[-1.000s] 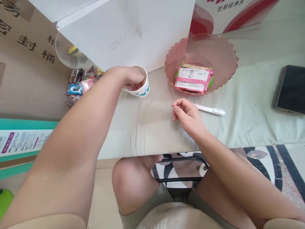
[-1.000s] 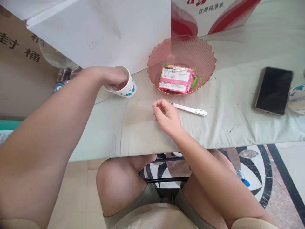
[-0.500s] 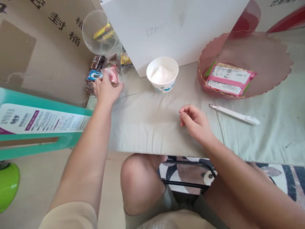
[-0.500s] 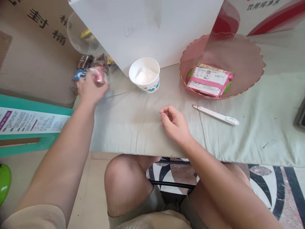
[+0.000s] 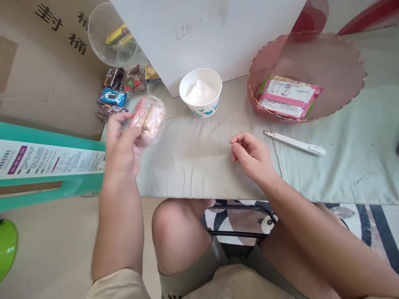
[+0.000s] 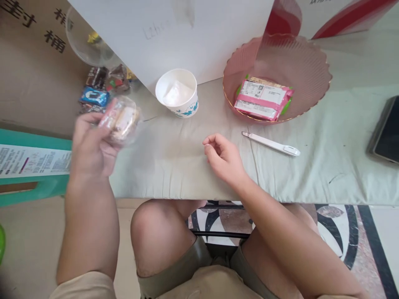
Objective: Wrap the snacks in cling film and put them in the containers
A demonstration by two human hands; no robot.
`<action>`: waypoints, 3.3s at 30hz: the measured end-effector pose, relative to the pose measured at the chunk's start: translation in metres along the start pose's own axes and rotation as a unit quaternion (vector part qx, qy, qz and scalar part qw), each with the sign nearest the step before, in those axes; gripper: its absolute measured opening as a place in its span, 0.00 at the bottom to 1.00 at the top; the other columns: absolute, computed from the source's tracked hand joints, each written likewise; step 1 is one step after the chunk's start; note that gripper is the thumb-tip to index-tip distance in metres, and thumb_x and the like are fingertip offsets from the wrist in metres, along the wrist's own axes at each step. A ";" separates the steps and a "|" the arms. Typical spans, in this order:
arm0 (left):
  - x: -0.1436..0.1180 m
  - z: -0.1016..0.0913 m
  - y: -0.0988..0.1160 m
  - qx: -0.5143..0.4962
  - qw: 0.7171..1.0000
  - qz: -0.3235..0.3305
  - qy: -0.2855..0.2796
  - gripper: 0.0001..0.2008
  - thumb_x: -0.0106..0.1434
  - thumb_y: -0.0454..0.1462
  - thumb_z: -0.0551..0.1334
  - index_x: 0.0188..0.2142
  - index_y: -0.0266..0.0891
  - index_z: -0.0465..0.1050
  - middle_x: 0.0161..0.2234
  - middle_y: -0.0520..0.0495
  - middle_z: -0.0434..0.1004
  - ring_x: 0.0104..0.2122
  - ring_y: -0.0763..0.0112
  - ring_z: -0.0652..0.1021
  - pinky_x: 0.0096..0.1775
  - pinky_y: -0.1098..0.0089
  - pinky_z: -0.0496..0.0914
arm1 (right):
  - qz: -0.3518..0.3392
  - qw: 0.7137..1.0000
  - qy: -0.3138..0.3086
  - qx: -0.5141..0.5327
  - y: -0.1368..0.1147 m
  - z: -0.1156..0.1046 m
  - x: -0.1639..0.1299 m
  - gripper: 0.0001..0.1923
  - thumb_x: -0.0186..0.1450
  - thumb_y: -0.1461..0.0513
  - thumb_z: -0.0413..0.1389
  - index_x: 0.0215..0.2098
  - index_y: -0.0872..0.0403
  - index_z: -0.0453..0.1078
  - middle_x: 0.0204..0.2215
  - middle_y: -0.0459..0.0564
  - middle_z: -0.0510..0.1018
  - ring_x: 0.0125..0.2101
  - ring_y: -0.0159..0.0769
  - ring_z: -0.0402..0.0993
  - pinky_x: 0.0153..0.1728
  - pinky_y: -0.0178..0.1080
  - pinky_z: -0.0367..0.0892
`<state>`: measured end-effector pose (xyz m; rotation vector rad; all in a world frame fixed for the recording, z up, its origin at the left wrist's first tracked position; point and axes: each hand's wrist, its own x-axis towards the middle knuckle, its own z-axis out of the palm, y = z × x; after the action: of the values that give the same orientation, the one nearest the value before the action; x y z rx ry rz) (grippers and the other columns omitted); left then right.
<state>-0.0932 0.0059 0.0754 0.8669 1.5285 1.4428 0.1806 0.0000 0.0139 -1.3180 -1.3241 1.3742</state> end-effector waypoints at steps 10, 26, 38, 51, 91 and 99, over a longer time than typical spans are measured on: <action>-0.047 0.104 -0.050 -0.122 0.875 -0.329 -0.333 0.23 0.60 0.50 0.64 0.48 0.39 0.78 0.44 0.43 0.86 0.39 0.60 0.85 0.35 0.66 0.81 | -0.136 0.991 0.011 -0.010 0.019 -0.049 -0.018 0.31 0.63 0.51 0.61 0.61 0.44 0.58 0.60 0.55 0.72 0.56 0.45 0.74 0.52 0.48 0.74; -0.038 0.124 -0.076 0.061 0.970 -0.043 -0.230 0.27 0.51 0.53 0.76 0.44 0.42 0.74 0.34 0.50 0.79 0.23 0.76 0.76 0.23 0.76 0.71 | -0.160 0.892 0.188 -0.379 0.024 -0.110 -0.022 0.13 0.67 0.60 0.54 0.49 0.50 0.71 0.45 0.58 0.80 0.46 0.51 0.77 0.48 0.54 0.72; -0.021 0.111 -0.099 0.132 0.960 0.115 -0.217 0.37 0.58 0.62 0.69 0.62 0.52 0.68 0.40 0.47 0.78 0.34 0.66 0.82 0.35 0.66 0.79 | -0.129 0.866 0.135 -0.464 0.034 -0.117 -0.020 0.13 0.70 0.56 0.52 0.46 0.50 0.76 0.36 0.56 0.81 0.39 0.51 0.76 0.41 0.50 0.69; -0.044 0.126 -0.067 0.155 0.949 0.128 -0.245 0.35 0.56 0.51 0.74 0.61 0.44 0.72 0.61 0.42 0.76 0.65 0.50 0.73 0.64 0.56 0.70 | -0.196 0.942 0.075 -0.262 0.009 -0.079 -0.030 0.14 0.73 0.50 0.52 0.45 0.46 0.76 0.30 0.48 0.81 0.24 0.36 0.71 0.31 0.41 0.68; -0.033 0.114 -0.069 0.211 0.949 0.140 -0.187 0.07 0.61 0.41 0.66 0.36 0.41 0.76 0.45 0.43 0.82 0.48 0.62 0.80 0.46 0.66 0.76 | -0.154 0.889 0.162 -0.399 0.026 -0.117 -0.022 0.08 0.65 0.57 0.57 0.42 0.48 0.73 0.42 0.59 0.80 0.49 0.60 0.74 0.53 0.62 0.64; -0.042 0.121 -0.074 0.193 0.942 0.153 -0.227 0.10 0.58 0.41 0.68 0.37 0.42 0.72 0.46 0.45 0.81 0.51 0.61 0.81 0.50 0.64 0.76 | -0.214 0.927 0.052 -0.305 0.019 -0.078 -0.027 0.03 0.64 0.60 0.55 0.37 0.47 0.71 0.30 0.49 0.77 0.33 0.41 0.74 0.36 0.45 0.70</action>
<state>0.0392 0.0107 0.0090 1.6116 1.3722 1.0499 0.2627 -0.0168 0.0060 -1.3448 -1.9153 0.5972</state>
